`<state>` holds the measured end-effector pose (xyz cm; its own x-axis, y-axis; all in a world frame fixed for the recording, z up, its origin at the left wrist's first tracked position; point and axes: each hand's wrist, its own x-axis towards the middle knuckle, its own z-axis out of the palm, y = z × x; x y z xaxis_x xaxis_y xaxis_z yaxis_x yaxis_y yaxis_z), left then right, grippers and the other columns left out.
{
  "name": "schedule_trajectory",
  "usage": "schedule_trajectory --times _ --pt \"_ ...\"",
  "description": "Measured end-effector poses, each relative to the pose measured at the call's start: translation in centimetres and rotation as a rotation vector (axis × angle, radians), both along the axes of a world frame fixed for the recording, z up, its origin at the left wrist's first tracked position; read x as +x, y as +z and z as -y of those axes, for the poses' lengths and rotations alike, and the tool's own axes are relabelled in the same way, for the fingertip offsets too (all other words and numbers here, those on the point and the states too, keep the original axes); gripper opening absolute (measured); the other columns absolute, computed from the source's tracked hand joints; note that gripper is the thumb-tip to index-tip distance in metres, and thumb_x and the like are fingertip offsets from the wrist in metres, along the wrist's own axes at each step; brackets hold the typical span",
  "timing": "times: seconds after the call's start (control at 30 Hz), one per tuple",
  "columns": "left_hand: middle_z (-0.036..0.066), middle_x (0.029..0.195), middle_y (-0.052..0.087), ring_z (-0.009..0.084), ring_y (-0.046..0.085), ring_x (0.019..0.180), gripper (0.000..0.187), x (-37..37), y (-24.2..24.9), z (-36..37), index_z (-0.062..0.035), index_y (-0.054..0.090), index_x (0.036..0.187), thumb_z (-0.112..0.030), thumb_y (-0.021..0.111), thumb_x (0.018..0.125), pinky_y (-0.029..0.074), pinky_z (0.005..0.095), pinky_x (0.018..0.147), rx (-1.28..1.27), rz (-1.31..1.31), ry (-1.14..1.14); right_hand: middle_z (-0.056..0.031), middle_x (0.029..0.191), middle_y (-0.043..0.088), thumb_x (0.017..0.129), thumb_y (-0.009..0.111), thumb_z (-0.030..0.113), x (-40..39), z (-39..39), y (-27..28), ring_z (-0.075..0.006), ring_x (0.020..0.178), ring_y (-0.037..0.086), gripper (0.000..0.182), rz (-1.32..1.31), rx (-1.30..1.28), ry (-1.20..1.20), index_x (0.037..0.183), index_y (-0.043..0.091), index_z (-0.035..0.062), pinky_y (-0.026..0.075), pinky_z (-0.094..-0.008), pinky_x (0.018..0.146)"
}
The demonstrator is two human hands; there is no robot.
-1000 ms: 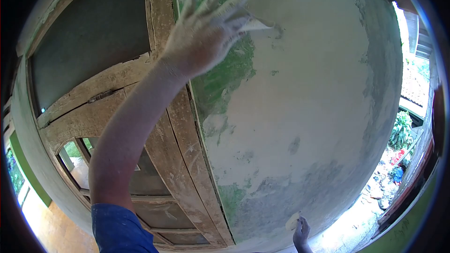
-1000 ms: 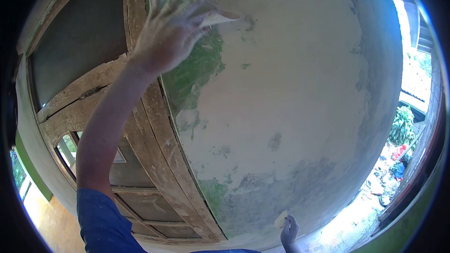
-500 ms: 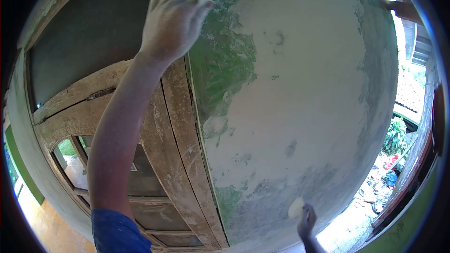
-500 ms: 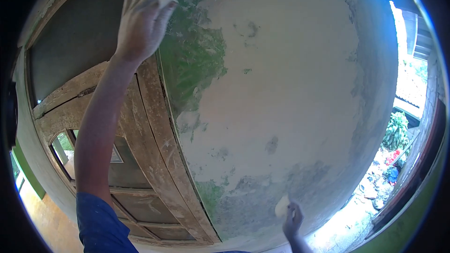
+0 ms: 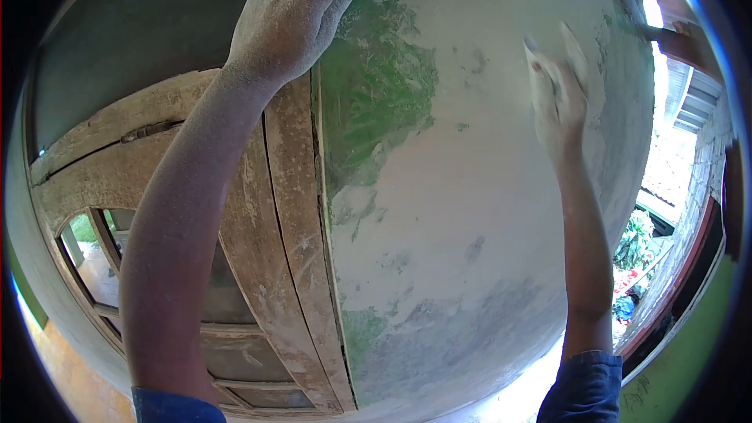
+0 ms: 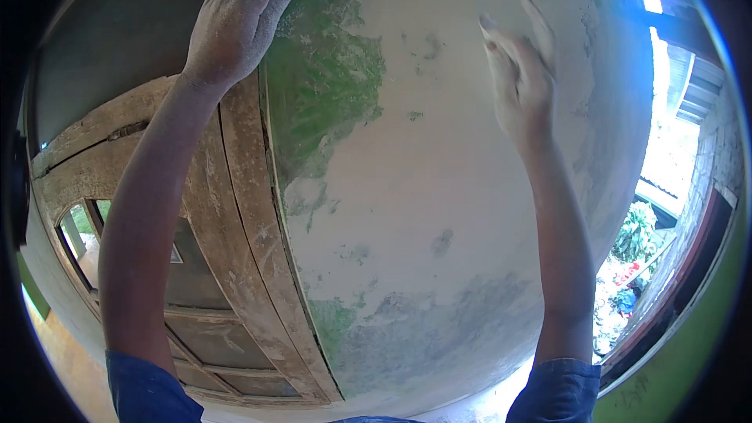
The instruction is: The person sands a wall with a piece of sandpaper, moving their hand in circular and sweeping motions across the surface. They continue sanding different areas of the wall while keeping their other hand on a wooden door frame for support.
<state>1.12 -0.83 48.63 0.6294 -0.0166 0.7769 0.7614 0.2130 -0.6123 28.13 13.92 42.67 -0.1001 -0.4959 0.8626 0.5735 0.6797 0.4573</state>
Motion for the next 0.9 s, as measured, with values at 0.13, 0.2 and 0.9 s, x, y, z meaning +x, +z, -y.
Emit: schedule_trajectory --times 0.13,0.2,0.9 --pt "0.015 0.137 0.040 0.0361 0.035 0.128 0.039 -0.1 -0.2 -0.3 -0.0098 0.046 0.128 -0.015 0.049 0.089 0.027 0.0450 0.106 0.003 0.020 -0.006 -0.0126 0.114 0.060 0.088 0.057 0.011 -3.0 -2.8 1.8 -0.0325 0.125 0.039 0.013 -0.050 -0.178 0.166 0.098 0.062 0.0051 0.042 -0.0390 0.093" --pt "0.016 0.137 0.040 0.0365 0.035 0.128 0.038 -0.7 -0.1 -0.6 -0.0098 0.047 0.128 -0.016 0.047 0.091 0.027 0.0449 0.106 0.012 0.036 -0.017 -0.0126 0.116 0.059 0.089 0.057 0.015 -4.4 -3.3 1.2 -0.0328 0.126 0.039 0.016 -0.109 -0.242 0.180 0.101 0.062 0.0066 0.041 -0.0399 0.096" --pt "0.015 0.135 0.043 0.0350 0.034 0.129 0.038 -1.4 -0.3 -1.0 0.0002 0.048 0.125 -0.018 0.046 0.091 0.026 0.0417 0.108 -0.025 0.041 -0.051 -0.0056 0.123 0.057 0.082 0.062 0.011 -8.8 -0.8 -1.7 -0.0278 0.122 0.045 0.014 0.616 0.258 0.138 0.095 0.065 0.0126 0.033 -0.0410 0.103"
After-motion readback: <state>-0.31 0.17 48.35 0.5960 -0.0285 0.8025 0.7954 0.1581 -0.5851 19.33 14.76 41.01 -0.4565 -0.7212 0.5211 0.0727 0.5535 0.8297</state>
